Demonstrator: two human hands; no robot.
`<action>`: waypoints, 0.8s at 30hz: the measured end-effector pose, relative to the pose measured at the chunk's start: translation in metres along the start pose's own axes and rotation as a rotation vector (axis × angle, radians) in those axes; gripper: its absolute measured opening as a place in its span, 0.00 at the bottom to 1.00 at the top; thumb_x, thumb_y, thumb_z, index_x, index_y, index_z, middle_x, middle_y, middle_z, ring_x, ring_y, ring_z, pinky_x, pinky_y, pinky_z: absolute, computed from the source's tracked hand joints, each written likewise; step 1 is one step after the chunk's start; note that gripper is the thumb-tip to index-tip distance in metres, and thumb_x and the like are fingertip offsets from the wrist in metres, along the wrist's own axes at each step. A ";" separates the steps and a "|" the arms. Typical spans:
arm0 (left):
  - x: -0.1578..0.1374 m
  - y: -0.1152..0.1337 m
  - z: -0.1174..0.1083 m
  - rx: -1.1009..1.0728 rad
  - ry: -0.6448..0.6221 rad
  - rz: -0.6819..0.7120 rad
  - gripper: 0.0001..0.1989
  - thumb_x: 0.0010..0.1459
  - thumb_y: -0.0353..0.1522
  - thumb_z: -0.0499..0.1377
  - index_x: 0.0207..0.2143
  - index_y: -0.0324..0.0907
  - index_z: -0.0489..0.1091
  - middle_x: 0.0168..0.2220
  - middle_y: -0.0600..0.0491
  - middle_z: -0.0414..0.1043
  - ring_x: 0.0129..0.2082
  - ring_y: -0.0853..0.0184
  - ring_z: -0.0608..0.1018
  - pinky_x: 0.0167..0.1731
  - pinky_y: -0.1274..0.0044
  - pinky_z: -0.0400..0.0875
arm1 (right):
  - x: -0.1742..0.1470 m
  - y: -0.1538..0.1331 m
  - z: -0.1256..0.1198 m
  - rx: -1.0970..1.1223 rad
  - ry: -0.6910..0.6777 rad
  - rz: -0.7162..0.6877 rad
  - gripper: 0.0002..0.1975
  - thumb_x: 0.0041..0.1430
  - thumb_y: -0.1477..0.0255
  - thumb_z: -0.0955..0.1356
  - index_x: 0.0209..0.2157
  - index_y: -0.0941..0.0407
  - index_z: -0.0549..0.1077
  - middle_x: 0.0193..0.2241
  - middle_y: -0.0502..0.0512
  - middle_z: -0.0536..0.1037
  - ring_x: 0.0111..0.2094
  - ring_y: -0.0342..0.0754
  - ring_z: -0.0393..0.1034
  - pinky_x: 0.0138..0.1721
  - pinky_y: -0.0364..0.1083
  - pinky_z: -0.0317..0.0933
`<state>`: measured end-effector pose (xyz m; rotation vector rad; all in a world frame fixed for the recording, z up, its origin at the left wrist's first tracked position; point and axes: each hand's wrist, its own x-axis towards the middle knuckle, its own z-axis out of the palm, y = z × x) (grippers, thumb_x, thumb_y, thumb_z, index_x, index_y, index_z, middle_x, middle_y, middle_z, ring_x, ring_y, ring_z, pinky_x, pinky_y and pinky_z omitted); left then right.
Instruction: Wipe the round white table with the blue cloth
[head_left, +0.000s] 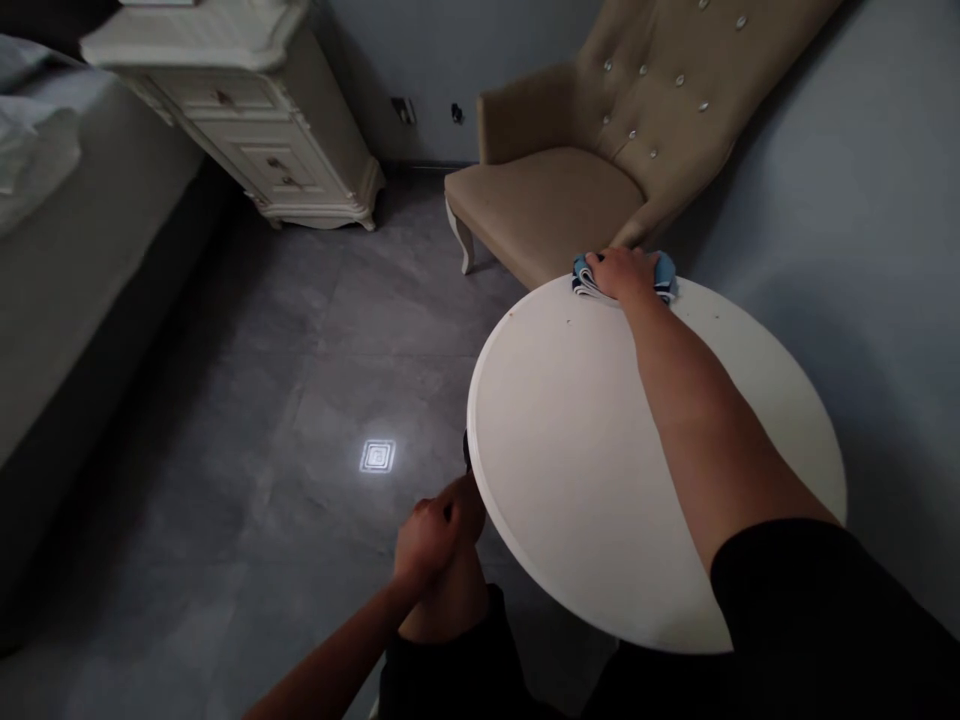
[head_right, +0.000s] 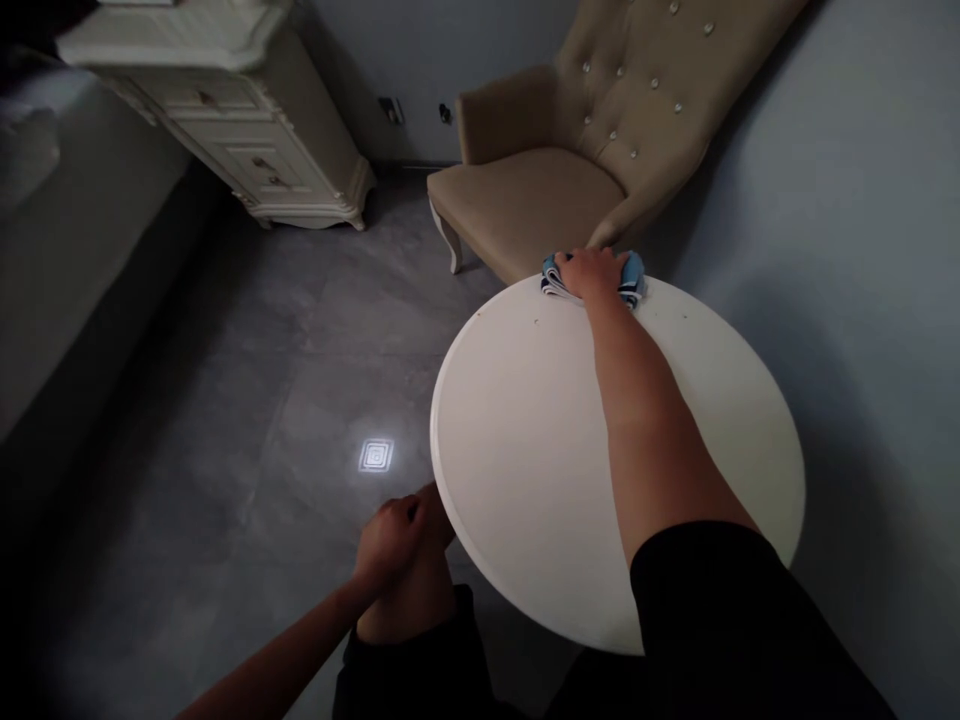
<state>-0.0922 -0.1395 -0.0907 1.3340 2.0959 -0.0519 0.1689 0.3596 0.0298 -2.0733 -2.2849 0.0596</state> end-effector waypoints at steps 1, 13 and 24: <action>0.000 0.000 0.000 -0.003 0.005 -0.001 0.23 0.79 0.41 0.51 0.51 0.45 0.86 0.46 0.43 0.87 0.47 0.54 0.86 0.41 0.72 0.71 | 0.002 0.000 0.000 0.004 -0.007 -0.005 0.35 0.82 0.53 0.55 0.61 0.63 0.82 0.64 0.80 0.77 0.67 0.72 0.65 0.69 0.79 0.44; -0.008 0.004 0.006 -0.035 0.057 0.007 0.26 0.79 0.44 0.49 0.45 0.43 0.86 0.49 0.39 0.87 0.50 0.50 0.87 0.45 0.68 0.75 | -0.142 -0.017 0.000 -0.030 0.044 -0.077 0.39 0.81 0.52 0.54 0.82 0.58 0.57 0.83 0.66 0.50 0.81 0.78 0.41 0.75 0.84 0.38; -0.033 0.006 0.014 -0.015 0.121 0.015 0.25 0.77 0.40 0.49 0.51 0.39 0.84 0.53 0.35 0.87 0.55 0.50 0.87 0.51 0.68 0.77 | -0.436 -0.028 0.006 -0.023 0.015 -0.121 0.39 0.79 0.52 0.57 0.82 0.57 0.59 0.83 0.62 0.50 0.83 0.76 0.39 0.78 0.81 0.35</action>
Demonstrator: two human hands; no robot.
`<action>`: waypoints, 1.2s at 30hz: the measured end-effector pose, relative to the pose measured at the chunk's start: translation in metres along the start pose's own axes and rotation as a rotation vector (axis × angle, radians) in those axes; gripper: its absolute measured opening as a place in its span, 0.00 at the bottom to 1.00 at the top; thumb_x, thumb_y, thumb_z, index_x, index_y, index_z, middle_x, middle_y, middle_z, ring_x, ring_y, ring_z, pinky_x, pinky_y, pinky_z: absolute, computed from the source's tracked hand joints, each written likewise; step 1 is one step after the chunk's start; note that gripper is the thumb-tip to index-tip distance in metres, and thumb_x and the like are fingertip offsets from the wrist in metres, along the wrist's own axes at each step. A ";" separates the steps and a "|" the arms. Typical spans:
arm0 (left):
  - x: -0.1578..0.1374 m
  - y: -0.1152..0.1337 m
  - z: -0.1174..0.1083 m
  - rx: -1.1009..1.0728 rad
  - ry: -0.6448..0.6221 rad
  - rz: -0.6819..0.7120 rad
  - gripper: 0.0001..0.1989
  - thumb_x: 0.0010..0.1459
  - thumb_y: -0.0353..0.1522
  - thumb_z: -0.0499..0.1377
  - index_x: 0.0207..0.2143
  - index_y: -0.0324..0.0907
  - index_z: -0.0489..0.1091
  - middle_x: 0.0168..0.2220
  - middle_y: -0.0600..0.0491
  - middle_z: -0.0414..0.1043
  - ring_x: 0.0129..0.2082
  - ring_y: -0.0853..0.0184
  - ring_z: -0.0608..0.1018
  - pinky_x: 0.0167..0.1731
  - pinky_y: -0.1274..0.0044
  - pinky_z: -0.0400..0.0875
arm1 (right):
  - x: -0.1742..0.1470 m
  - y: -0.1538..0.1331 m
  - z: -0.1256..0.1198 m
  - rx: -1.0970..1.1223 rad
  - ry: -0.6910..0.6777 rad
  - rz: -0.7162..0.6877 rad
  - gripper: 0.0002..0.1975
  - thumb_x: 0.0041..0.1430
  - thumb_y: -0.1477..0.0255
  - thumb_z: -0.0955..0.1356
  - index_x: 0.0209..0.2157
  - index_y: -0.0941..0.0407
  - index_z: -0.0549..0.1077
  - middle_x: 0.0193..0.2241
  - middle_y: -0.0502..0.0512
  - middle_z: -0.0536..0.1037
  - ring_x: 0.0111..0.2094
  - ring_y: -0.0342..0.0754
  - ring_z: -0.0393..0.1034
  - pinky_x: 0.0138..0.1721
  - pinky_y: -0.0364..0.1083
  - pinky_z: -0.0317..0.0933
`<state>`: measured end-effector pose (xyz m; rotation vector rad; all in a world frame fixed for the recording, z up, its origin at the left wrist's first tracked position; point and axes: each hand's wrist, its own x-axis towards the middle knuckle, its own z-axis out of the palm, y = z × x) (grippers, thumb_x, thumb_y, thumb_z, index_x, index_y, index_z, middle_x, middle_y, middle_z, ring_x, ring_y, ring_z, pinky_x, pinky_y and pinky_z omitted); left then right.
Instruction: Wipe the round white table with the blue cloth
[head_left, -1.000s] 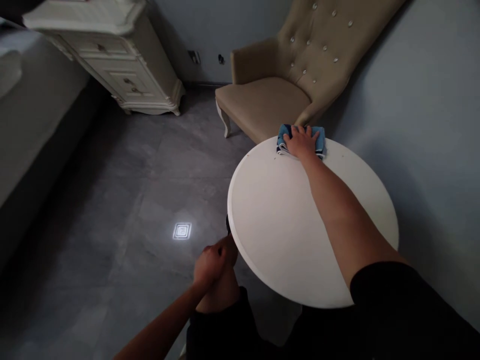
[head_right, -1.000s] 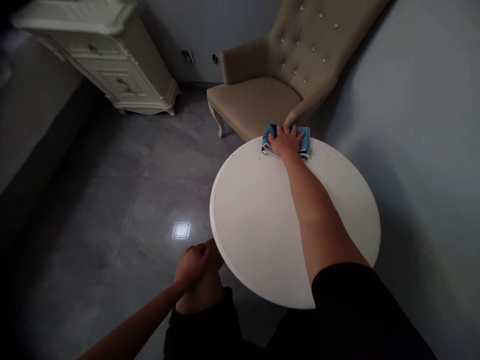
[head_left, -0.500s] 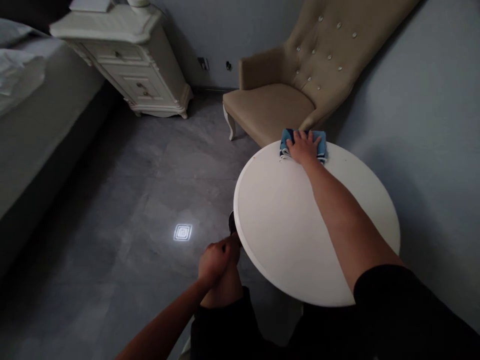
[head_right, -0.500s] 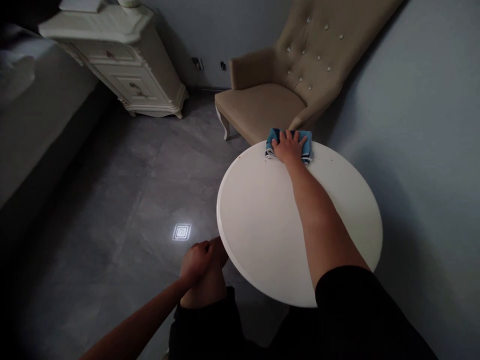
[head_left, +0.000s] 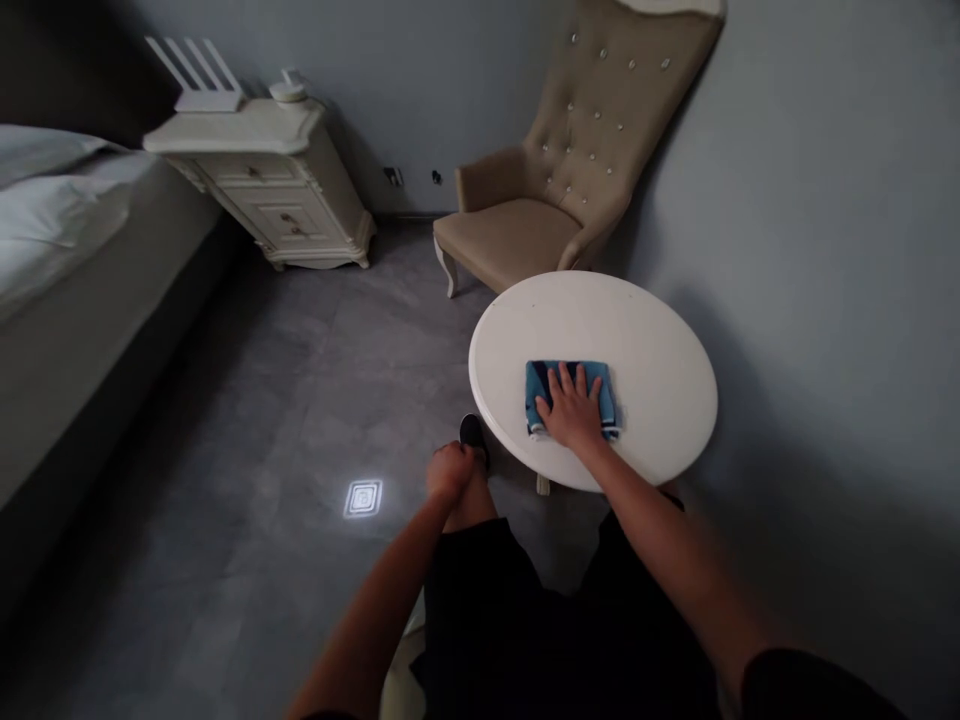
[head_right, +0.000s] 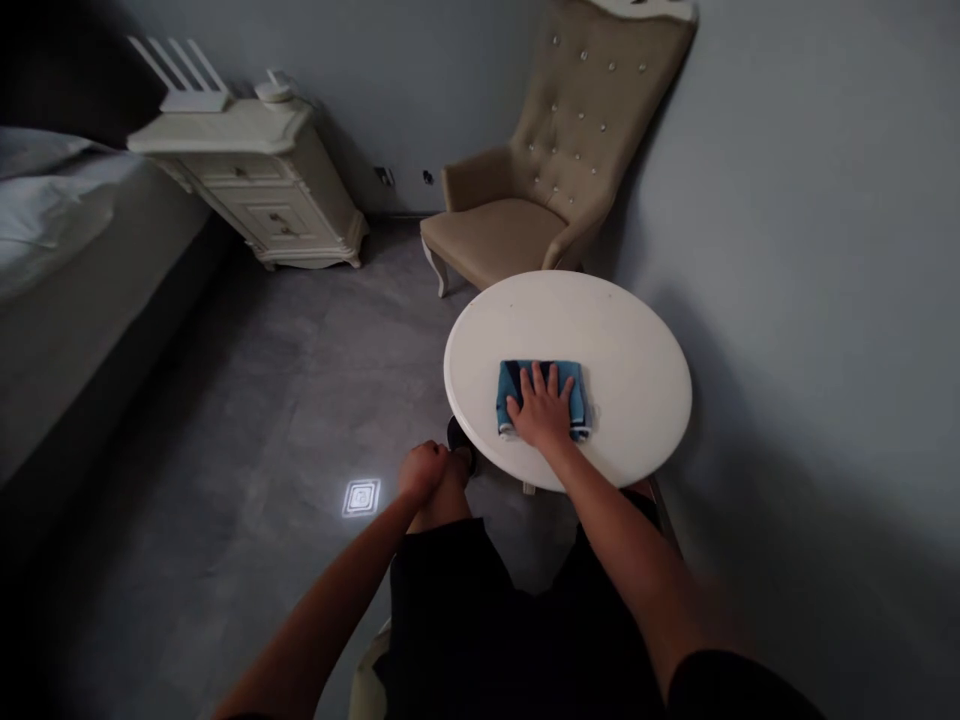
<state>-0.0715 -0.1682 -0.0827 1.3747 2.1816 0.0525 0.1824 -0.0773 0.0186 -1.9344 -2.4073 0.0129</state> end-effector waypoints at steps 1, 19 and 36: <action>-0.001 0.000 0.000 0.003 0.005 0.004 0.25 0.77 0.40 0.48 0.51 0.38 0.84 0.54 0.35 0.86 0.56 0.50 0.87 0.52 0.69 0.77 | -0.025 -0.004 0.001 0.006 0.004 -0.006 0.39 0.79 0.52 0.57 0.81 0.57 0.60 0.83 0.62 0.50 0.83 0.76 0.39 0.79 0.81 0.35; -0.005 0.007 0.003 0.024 -0.008 0.041 0.25 0.77 0.40 0.50 0.51 0.38 0.85 0.53 0.34 0.86 0.55 0.50 0.88 0.54 0.67 0.78 | -0.065 -0.032 0.005 0.042 -0.004 -0.056 0.40 0.76 0.51 0.61 0.81 0.53 0.61 0.83 0.58 0.50 0.83 0.76 0.38 0.79 0.82 0.36; 0.021 0.001 -0.004 -0.010 -0.068 0.006 0.25 0.78 0.43 0.50 0.48 0.44 0.86 0.48 0.40 0.88 0.49 0.52 0.88 0.46 0.69 0.74 | 0.284 0.001 0.006 0.082 0.028 0.019 0.41 0.79 0.49 0.55 0.82 0.57 0.58 0.83 0.64 0.51 0.81 0.79 0.39 0.76 0.85 0.32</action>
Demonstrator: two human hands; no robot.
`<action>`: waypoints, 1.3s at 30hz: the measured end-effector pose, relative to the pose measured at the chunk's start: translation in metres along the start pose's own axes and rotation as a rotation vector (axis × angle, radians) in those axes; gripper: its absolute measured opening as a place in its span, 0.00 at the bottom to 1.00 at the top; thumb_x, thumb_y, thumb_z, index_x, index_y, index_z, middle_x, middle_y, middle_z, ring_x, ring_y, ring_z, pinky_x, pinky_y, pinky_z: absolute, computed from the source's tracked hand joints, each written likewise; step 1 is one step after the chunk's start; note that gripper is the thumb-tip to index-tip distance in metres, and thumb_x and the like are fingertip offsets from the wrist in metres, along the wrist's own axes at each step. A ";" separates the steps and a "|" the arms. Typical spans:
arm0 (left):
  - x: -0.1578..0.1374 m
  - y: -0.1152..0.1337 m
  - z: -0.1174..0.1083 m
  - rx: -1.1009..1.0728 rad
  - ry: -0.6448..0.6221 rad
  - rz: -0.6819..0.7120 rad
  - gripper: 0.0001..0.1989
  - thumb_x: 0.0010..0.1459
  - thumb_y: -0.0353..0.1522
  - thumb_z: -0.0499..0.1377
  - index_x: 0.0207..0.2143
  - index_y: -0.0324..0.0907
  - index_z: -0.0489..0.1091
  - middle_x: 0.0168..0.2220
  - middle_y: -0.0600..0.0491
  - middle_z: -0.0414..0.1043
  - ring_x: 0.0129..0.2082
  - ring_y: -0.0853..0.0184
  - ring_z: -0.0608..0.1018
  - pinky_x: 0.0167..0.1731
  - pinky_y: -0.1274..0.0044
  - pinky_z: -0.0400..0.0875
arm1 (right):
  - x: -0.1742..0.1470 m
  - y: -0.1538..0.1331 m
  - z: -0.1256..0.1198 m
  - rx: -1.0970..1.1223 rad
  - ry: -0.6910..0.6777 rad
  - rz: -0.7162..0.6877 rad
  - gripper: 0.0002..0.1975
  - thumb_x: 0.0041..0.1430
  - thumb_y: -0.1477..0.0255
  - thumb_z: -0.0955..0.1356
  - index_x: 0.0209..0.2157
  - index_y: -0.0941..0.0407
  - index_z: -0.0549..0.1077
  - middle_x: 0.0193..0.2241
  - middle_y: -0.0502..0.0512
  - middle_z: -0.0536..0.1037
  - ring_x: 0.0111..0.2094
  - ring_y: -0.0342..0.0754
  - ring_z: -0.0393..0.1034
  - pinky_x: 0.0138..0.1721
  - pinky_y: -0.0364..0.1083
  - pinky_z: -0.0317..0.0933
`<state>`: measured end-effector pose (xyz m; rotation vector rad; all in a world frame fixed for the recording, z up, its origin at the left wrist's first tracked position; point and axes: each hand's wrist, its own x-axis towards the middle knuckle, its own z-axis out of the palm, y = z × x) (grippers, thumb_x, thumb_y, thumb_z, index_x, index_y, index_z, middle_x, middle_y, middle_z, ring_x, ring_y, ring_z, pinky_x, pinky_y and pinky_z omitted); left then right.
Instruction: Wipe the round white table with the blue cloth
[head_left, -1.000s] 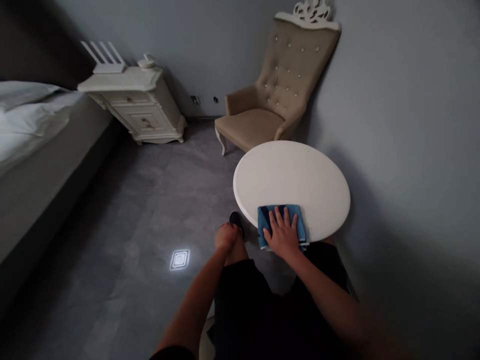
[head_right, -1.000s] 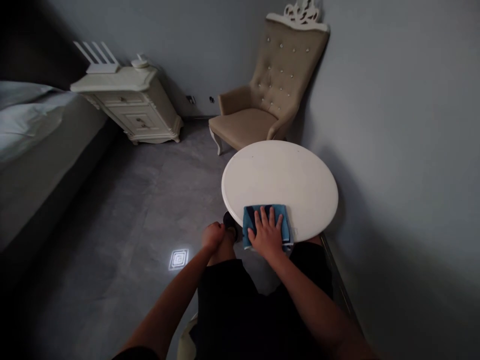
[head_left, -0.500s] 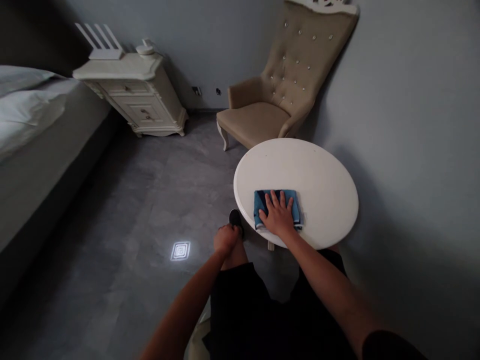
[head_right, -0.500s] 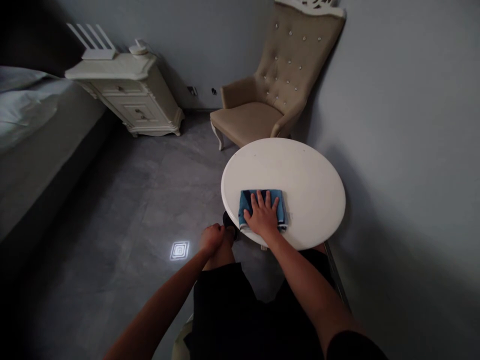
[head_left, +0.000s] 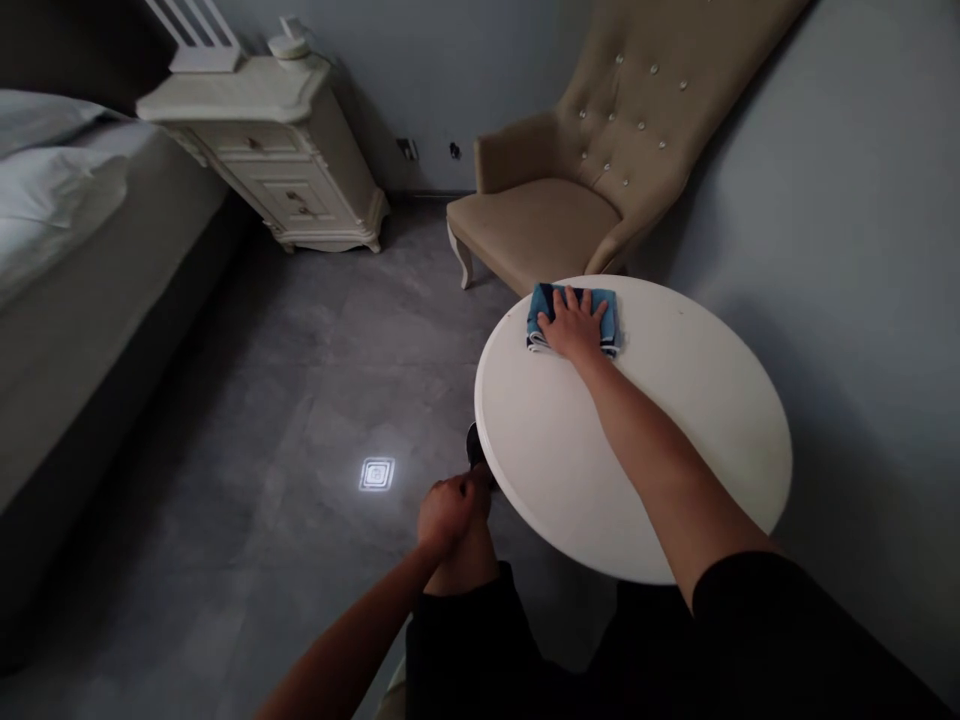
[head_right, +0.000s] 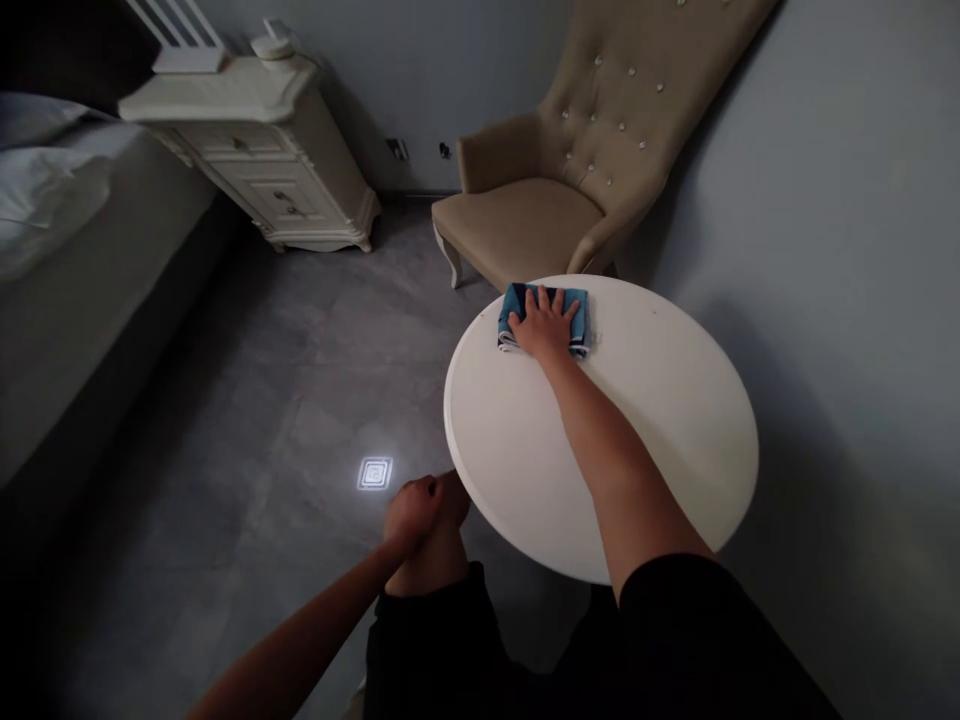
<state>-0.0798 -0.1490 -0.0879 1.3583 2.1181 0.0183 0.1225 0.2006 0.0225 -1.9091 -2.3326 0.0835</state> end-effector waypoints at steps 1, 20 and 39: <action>0.001 -0.001 -0.001 -0.002 -0.004 -0.007 0.24 0.79 0.43 0.50 0.49 0.45 0.86 0.48 0.41 0.88 0.49 0.52 0.87 0.45 0.69 0.74 | 0.017 0.002 0.001 0.000 0.003 -0.001 0.41 0.79 0.49 0.55 0.82 0.57 0.57 0.83 0.64 0.51 0.81 0.79 0.39 0.76 0.85 0.32; 0.010 -0.016 -0.001 -0.060 0.005 -0.001 0.22 0.79 0.39 0.51 0.50 0.45 0.86 0.48 0.43 0.88 0.49 0.55 0.87 0.45 0.71 0.72 | 0.093 0.002 0.005 -0.030 0.033 -0.051 0.34 0.82 0.54 0.54 0.74 0.57 0.72 0.76 0.67 0.67 0.78 0.74 0.51 0.75 0.84 0.36; -0.026 -0.006 0.013 0.013 0.134 0.034 0.24 0.78 0.39 0.50 0.49 0.39 0.85 0.52 0.36 0.87 0.53 0.52 0.88 0.53 0.69 0.78 | -0.309 -0.041 0.004 -0.036 0.044 -0.158 0.37 0.81 0.54 0.60 0.80 0.59 0.62 0.82 0.63 0.54 0.82 0.77 0.42 0.78 0.81 0.36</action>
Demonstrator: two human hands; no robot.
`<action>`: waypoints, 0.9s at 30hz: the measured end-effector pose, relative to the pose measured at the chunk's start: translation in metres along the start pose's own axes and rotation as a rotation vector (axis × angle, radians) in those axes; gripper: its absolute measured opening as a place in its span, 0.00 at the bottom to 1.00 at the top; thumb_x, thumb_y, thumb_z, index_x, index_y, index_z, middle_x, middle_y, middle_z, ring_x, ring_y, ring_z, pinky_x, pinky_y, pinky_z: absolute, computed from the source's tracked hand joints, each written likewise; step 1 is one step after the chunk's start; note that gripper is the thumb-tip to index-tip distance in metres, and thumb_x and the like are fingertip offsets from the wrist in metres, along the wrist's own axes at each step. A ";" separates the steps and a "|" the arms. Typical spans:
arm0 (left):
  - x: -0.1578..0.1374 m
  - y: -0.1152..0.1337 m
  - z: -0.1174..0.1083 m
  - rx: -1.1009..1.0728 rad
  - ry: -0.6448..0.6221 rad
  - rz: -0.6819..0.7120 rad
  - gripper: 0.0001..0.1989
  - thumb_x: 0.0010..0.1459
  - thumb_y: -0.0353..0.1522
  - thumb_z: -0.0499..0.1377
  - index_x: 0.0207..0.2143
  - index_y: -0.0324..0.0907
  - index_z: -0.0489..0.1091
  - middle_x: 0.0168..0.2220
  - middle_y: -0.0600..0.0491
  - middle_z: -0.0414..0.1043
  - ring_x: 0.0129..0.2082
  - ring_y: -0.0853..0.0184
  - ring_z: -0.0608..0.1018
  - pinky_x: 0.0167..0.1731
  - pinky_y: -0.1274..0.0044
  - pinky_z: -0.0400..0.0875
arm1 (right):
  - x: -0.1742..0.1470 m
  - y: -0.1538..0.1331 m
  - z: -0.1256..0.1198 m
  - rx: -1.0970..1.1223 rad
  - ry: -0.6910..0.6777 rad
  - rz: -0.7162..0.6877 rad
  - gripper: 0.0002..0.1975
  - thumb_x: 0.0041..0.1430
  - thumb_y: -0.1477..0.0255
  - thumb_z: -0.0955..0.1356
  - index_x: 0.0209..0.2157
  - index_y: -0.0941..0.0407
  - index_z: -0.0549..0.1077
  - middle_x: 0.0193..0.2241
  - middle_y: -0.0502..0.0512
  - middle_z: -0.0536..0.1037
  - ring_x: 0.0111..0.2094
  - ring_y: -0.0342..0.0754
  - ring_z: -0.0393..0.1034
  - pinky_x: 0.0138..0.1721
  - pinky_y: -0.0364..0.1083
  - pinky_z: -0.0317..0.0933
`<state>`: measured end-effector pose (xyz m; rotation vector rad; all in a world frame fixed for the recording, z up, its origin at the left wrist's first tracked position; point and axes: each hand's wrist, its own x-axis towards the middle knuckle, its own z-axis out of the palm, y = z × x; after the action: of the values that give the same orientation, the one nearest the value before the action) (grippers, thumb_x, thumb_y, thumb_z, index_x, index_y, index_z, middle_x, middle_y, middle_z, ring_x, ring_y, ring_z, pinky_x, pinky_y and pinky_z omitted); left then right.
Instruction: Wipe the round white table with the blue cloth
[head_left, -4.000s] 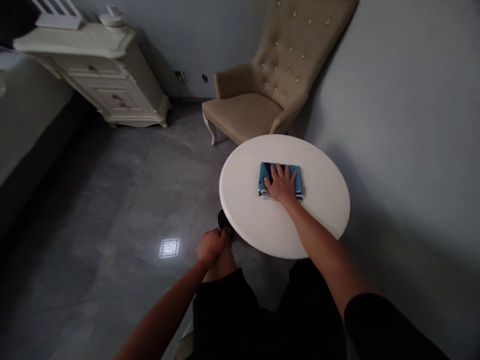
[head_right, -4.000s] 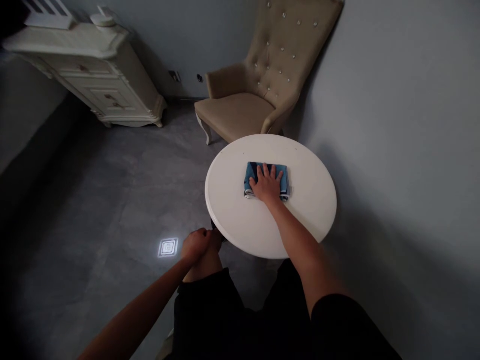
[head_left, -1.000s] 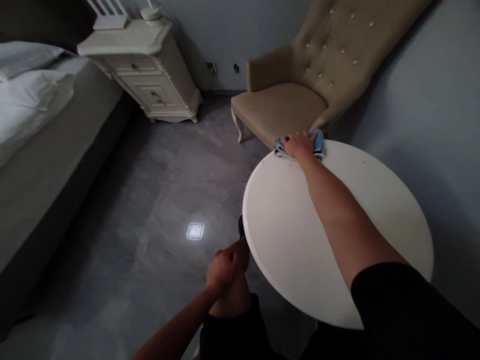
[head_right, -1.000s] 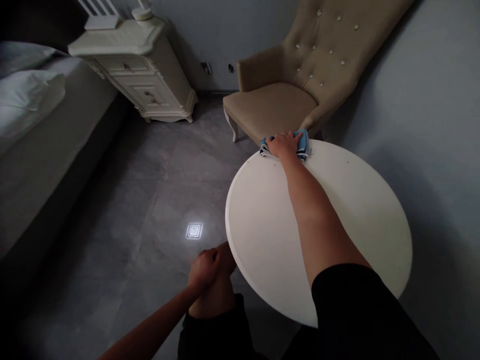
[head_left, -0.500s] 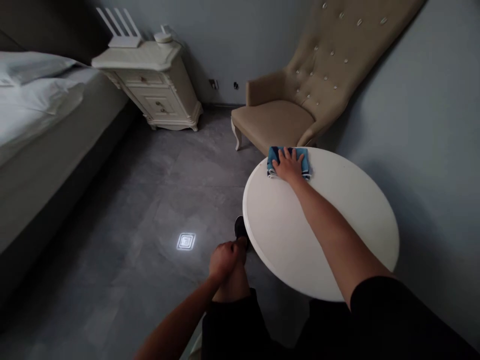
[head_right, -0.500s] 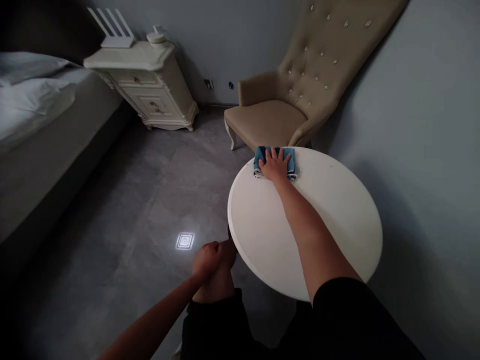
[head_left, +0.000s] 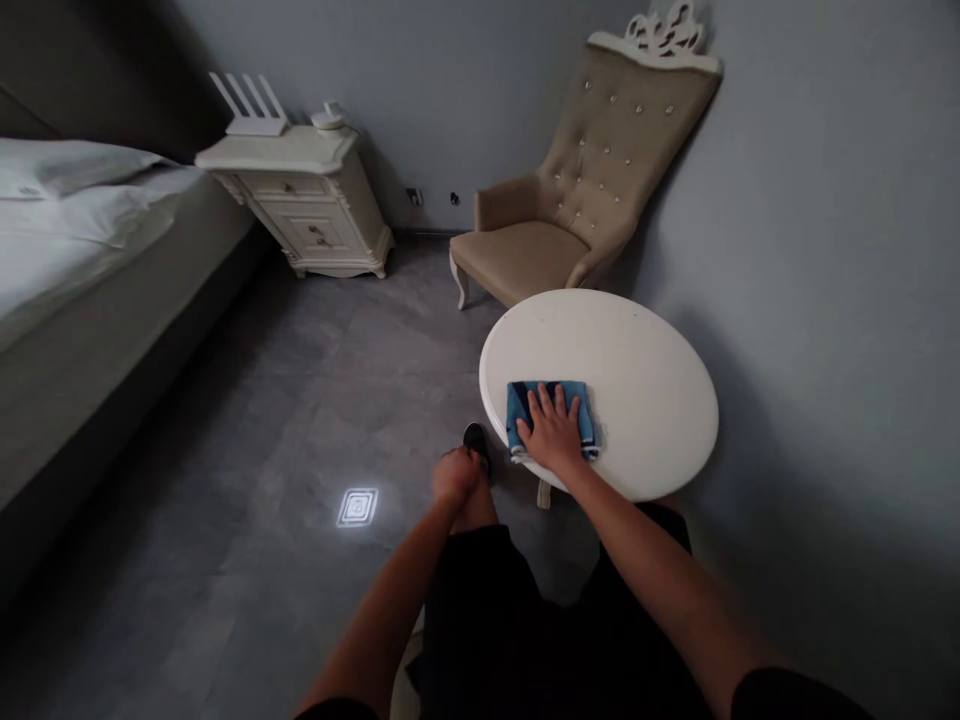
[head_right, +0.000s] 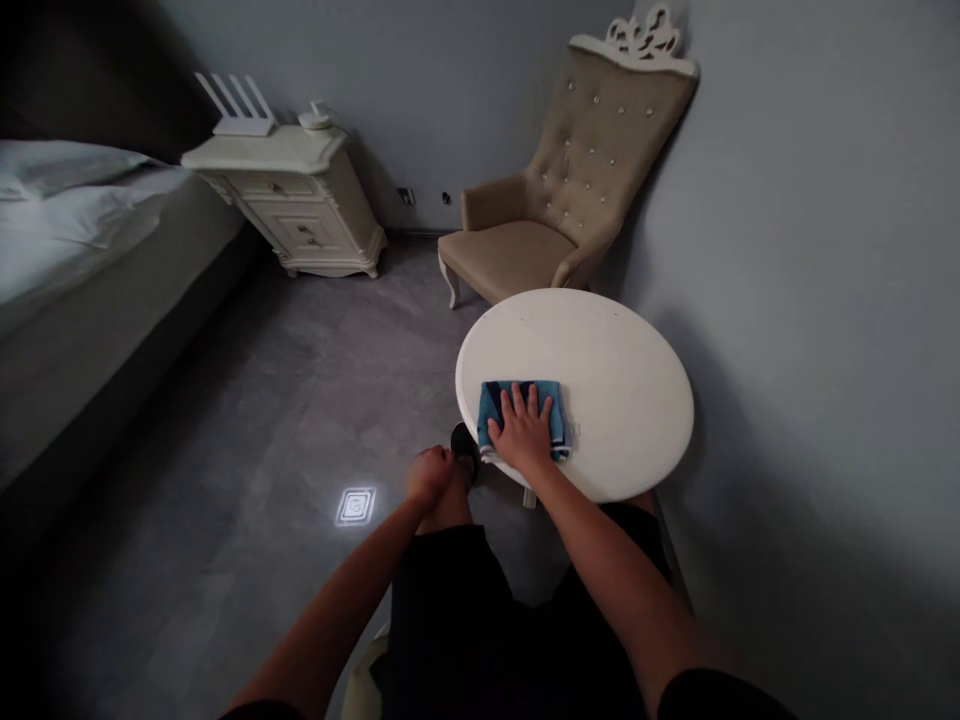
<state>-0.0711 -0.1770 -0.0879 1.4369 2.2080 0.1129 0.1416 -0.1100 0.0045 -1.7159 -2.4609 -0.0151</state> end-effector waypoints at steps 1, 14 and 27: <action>-0.001 0.000 0.001 0.001 0.003 0.000 0.24 0.78 0.39 0.50 0.49 0.38 0.85 0.52 0.36 0.87 0.53 0.52 0.88 0.53 0.69 0.78 | -0.020 -0.004 0.002 0.004 0.013 -0.011 0.37 0.80 0.54 0.61 0.80 0.59 0.63 0.82 0.63 0.54 0.82 0.77 0.42 0.78 0.80 0.36; -0.006 0.006 0.001 0.014 -0.010 0.017 0.25 0.78 0.40 0.49 0.49 0.39 0.85 0.52 0.36 0.87 0.52 0.52 0.88 0.50 0.69 0.79 | -0.086 -0.025 0.020 0.049 0.061 -0.029 0.37 0.76 0.55 0.68 0.79 0.54 0.66 0.82 0.60 0.55 0.82 0.77 0.42 0.78 0.81 0.34; 0.010 0.012 -0.006 0.002 -0.086 0.011 0.27 0.79 0.42 0.48 0.46 0.42 0.85 0.49 0.38 0.88 0.50 0.53 0.87 0.49 0.69 0.77 | 0.168 0.010 0.007 0.041 -0.009 0.053 0.37 0.80 0.53 0.58 0.80 0.57 0.62 0.82 0.62 0.55 0.81 0.77 0.42 0.77 0.83 0.35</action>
<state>-0.0672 -0.1623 -0.0823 1.4278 2.1317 0.0518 0.0933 0.0503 0.0176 -1.7670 -2.4044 0.0487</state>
